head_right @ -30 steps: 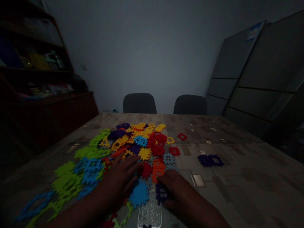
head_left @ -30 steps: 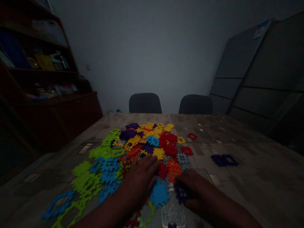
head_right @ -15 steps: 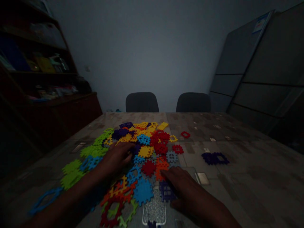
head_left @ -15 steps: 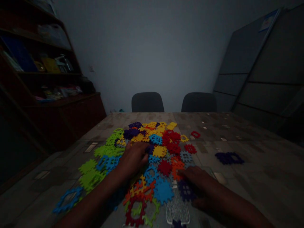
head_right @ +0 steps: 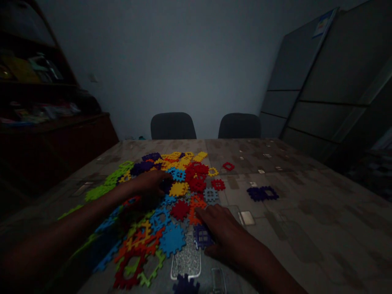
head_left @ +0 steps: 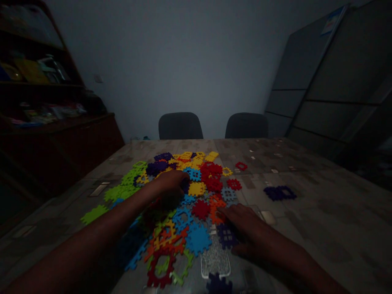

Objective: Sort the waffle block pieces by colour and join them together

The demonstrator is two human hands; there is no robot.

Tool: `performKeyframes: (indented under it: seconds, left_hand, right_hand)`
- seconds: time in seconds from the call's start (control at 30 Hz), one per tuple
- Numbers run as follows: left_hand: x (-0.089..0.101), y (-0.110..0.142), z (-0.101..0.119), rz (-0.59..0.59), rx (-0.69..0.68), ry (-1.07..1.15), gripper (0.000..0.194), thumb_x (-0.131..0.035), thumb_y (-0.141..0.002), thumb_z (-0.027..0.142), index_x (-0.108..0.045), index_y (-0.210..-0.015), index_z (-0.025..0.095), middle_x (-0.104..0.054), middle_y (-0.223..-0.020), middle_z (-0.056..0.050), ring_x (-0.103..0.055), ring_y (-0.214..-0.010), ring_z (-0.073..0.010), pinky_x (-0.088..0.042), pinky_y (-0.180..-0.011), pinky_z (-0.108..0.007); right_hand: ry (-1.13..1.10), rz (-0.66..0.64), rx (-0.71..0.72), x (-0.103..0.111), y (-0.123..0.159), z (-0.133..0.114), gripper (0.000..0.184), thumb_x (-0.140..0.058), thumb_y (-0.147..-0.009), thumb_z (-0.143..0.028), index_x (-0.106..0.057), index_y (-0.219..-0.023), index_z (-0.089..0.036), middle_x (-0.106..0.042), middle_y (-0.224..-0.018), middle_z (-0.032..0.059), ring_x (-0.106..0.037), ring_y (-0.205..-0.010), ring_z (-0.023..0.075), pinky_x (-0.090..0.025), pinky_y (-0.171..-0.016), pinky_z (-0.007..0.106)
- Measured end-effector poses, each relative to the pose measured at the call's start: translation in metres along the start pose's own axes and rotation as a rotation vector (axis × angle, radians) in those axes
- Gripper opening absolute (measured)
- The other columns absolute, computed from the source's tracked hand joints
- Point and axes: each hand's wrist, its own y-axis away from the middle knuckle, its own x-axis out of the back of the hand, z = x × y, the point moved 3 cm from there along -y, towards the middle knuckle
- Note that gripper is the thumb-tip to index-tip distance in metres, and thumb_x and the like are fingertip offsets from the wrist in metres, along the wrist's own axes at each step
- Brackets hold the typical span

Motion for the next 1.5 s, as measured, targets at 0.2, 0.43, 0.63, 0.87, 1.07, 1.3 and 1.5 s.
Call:
performKeyframes:
  seconds: [0.2, 0.43, 0.63, 0.87, 1.07, 1.3, 1.5]
  left_hand:
    - [0.018, 0.018, -0.009, 0.202, -0.011, 0.115, 0.053, -0.077, -0.074, 0.024, -0.065, -0.126, 0.022, -0.068, -0.129, -0.008, -0.062, -0.121, -0.0304, -0.048, -0.104, -0.037]
    - [0.008, 0.090, 0.009, 0.399, -0.060, 0.243, 0.054, -0.066, -0.087, 0.038, -0.053, -0.137, 0.023, -0.061, -0.132, -0.009, -0.060, -0.117, -0.0278, -0.050, -0.099, -0.040]
    - [-0.100, 0.130, 0.107, 0.318, -0.421, 0.017, 0.040, -0.073, -0.091, 0.032, -0.055, -0.127, 0.032, -0.067, -0.097, -0.001, -0.063, -0.082, -0.0199, -0.047, -0.068, -0.027]
    - [-0.083, 0.124, 0.118, 0.314, -0.494, 0.005, 0.041, -0.075, -0.091, 0.036, -0.053, -0.124, 0.024, -0.070, -0.103, -0.002, -0.063, -0.090, -0.0223, -0.048, -0.087, -0.037]
    - [-0.005, 0.062, 0.051, 0.157, 0.009, -0.114, 0.026, -0.070, -0.093, 0.026, -0.065, -0.117, 0.015, -0.068, -0.119, -0.013, -0.060, -0.116, -0.0305, -0.047, -0.100, -0.045]
    - [-0.004, 0.019, 0.024, 0.005, 0.137, -0.175, 0.027, -0.068, -0.097, 0.036, -0.065, -0.116, 0.017, -0.066, -0.117, -0.007, -0.066, -0.104, -0.0236, -0.056, -0.091, -0.045]
    - [0.001, 0.020, 0.024, 0.062, 0.114, -0.087, 0.016, -0.067, -0.097, 0.027, -0.067, -0.108, 0.016, -0.069, -0.106, -0.005, -0.068, -0.098, -0.0220, -0.056, -0.089, -0.043]
  right_hand:
    - [0.042, -0.024, 0.095, 0.005, 0.002, -0.014, 0.074, -0.063, -0.070, 0.002, -0.057, -0.138, -0.025, -0.059, -0.137, 0.0117, -0.052, -0.123, 0.0321, -0.041, -0.106, 0.049]
    - [0.016, -0.036, 0.277, 0.003, 0.006, 0.002, 0.051, -0.045, -0.087, 0.005, -0.063, -0.123, -0.026, -0.066, -0.123, 0.0058, -0.058, -0.109, 0.0207, -0.043, -0.099, 0.040]
    - [0.076, 0.077, 0.147, 0.006, -0.004, 0.007, 0.025, -0.048, -0.097, -0.011, -0.068, -0.107, -0.024, -0.069, -0.100, 0.0048, -0.061, -0.090, 0.0202, -0.046, -0.081, 0.034]
    - [0.111, 0.092, 0.135, 0.010, -0.007, 0.010, 0.023, -0.051, -0.095, -0.011, -0.066, -0.109, -0.023, -0.069, -0.104, 0.0071, -0.062, -0.093, 0.0216, -0.047, -0.083, 0.035]
    - [0.167, 0.086, 0.132, 0.008, -0.010, 0.010, 0.022, -0.053, -0.092, -0.008, -0.066, -0.103, -0.022, -0.070, -0.102, 0.0091, -0.063, -0.092, 0.0241, -0.048, -0.083, 0.039]
    - [0.193, 0.080, 0.113, 0.016, -0.008, 0.008, 0.023, -0.050, -0.093, -0.009, -0.066, -0.104, -0.021, -0.070, -0.102, 0.0104, -0.064, -0.092, 0.0253, -0.049, -0.083, 0.040]
    - [0.175, 0.110, 0.073, 0.026, -0.004, 0.011, 0.031, -0.052, -0.089, -0.006, -0.067, -0.111, -0.022, -0.072, -0.111, 0.0115, -0.066, -0.100, 0.0265, -0.050, -0.087, 0.040]
